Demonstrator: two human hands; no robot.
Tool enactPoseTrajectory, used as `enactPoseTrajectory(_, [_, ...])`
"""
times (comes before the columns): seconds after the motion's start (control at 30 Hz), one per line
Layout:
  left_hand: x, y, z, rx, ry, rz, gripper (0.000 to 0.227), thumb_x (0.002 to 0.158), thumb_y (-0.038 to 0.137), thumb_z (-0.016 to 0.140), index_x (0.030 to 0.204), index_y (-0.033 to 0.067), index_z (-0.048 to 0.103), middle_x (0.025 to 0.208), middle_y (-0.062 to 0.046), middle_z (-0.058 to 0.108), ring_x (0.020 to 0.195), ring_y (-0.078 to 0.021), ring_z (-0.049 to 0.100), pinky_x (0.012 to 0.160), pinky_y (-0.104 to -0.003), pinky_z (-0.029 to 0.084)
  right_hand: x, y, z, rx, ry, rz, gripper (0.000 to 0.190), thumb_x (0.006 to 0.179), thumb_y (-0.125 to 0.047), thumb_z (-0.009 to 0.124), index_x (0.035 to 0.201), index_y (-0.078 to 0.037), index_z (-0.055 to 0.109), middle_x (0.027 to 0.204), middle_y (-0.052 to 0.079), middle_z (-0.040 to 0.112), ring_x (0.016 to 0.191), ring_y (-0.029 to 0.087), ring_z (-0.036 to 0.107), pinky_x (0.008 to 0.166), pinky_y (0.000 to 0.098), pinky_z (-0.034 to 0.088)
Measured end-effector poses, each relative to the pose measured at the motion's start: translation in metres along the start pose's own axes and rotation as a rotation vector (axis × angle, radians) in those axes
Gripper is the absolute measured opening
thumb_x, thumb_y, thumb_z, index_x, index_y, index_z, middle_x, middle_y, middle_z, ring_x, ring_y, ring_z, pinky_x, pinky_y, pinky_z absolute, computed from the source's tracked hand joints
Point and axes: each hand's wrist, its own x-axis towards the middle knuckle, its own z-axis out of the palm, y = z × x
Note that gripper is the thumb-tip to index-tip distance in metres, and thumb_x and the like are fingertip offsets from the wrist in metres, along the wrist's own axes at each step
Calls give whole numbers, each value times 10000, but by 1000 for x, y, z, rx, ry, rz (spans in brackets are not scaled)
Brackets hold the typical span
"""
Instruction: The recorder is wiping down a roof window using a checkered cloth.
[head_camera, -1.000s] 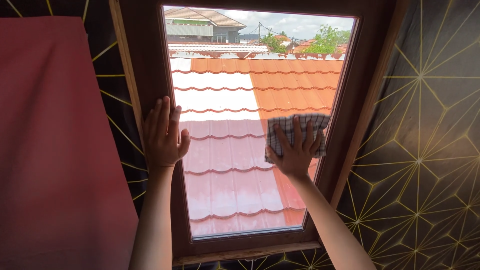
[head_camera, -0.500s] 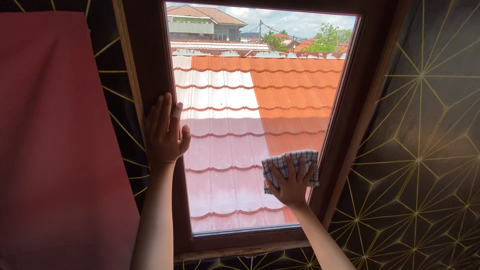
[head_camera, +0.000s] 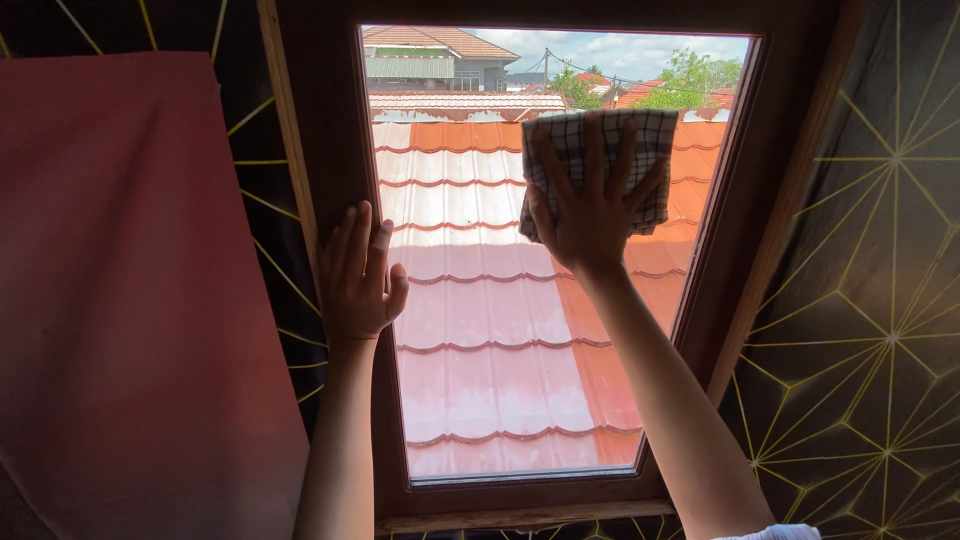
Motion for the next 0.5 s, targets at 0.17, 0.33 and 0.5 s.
enactPoseTrajectory(0.17, [-1,-3,2,-2,5,-4,474,982,198,512,1415,31,612,1557,-202,512,1429,-371,524,1170,-531,423,-79,-47,10,-29,61,-174,489,1094,-569,456,1560,-434,509,1695,73,317,1552,489,204,1132,851,53])
enactPoseTrajectory(0.33, [1,-1,0,-14,5,-12,471,966,183,535,1406,35,612,1549,-200,520,1423,-370,529,1163,-527,427,-171,-69,9,21,38,-409,507,1051,-607,472,1545,-497,449,1690,4,310,1553,416,215,1104,867,106])
enactPoseTrajectory(0.5, [1,-2,2,-12,11,-15,455,968,175,536,1395,39,614,1541,-195,531,1421,-363,534,1168,-523,431,-186,-47,7,160,-190,-906,646,909,-521,607,1531,-543,438,1681,-72,322,1557,292,248,1132,811,123])
